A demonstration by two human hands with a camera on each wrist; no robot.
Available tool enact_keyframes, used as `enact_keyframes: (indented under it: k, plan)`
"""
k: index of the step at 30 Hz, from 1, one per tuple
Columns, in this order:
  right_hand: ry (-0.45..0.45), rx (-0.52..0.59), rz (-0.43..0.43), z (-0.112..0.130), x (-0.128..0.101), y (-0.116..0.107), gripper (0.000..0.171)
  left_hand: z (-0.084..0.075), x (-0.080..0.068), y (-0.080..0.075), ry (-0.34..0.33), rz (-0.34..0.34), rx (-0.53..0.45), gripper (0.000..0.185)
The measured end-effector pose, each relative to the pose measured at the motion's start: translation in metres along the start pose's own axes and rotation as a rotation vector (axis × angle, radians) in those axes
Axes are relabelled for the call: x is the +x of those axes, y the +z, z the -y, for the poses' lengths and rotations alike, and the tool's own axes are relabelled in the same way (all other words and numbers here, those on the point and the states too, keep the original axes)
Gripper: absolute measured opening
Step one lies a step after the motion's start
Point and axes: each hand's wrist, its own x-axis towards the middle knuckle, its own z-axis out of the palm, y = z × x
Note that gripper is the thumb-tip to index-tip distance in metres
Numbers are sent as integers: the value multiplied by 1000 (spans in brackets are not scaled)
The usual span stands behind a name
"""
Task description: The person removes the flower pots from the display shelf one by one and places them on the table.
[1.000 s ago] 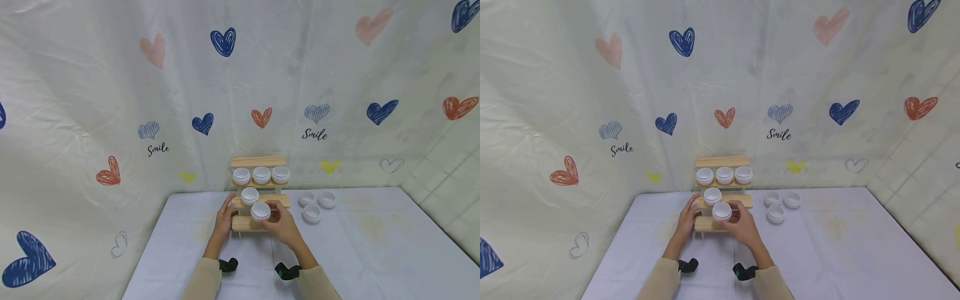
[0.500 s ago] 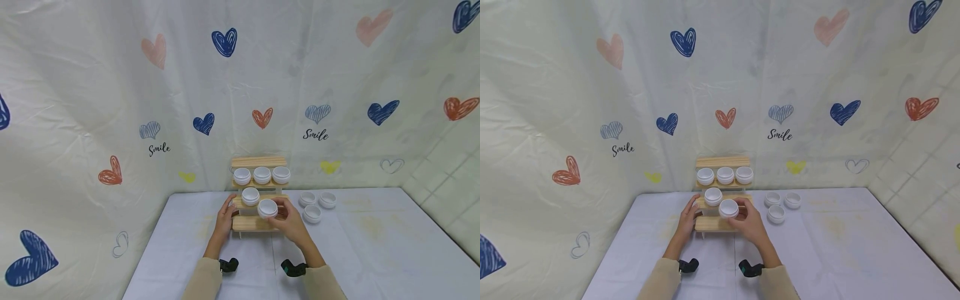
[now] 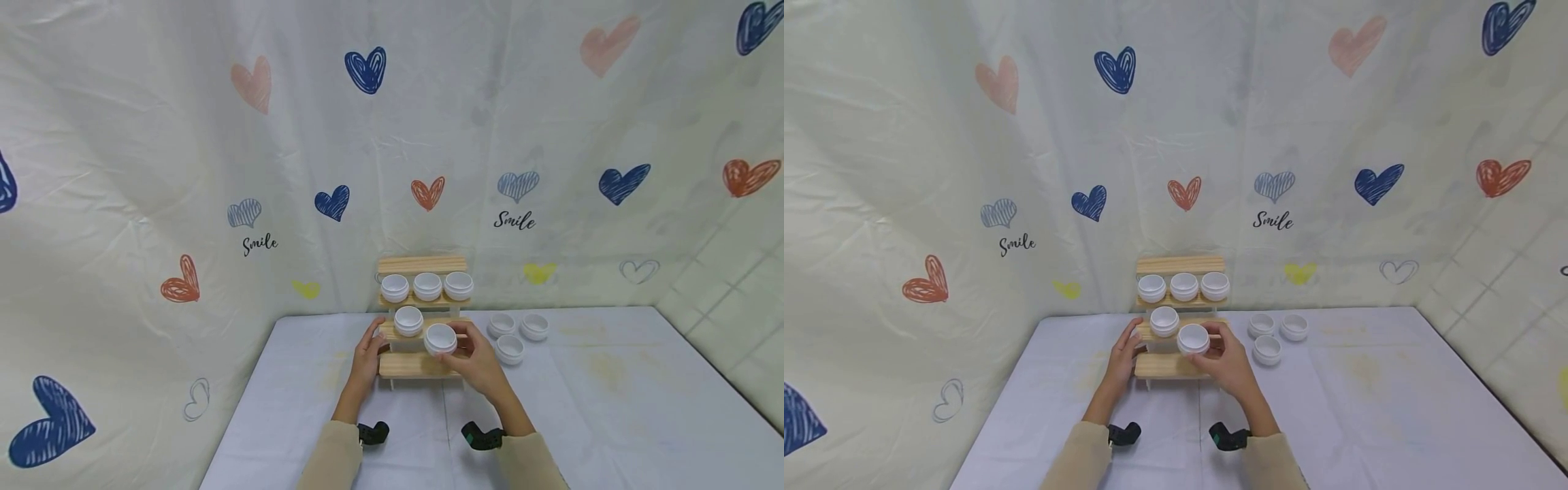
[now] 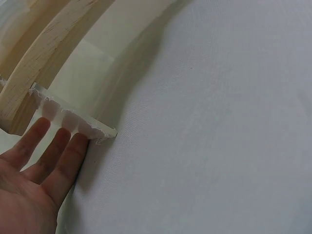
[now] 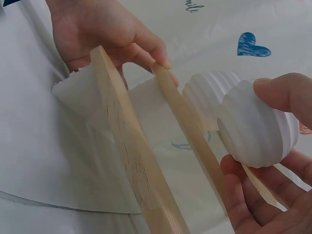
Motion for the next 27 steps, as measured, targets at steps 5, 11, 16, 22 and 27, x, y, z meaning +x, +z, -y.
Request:
enact_keyframes:
  k: [5,11,16,22,27]
  plan:
    - [5,1,-8,0,0,-2,65,1,0,-1,1,4,0,43]
    - [-14,28,-20,2,-1,-5,65,1,-1,-1,1,27,-16,44]
    - [-16,32,-30,-1,-1,-9,67,-14,-7,-3,-19,65,-30,46]
    - [-7,20,-44,-4,0,-15,67,-32,-15,-6,-46,101,-56,46]
    - [-14,20,-52,-5,1,-18,68,-31,-13,-6,-42,109,-67,47]
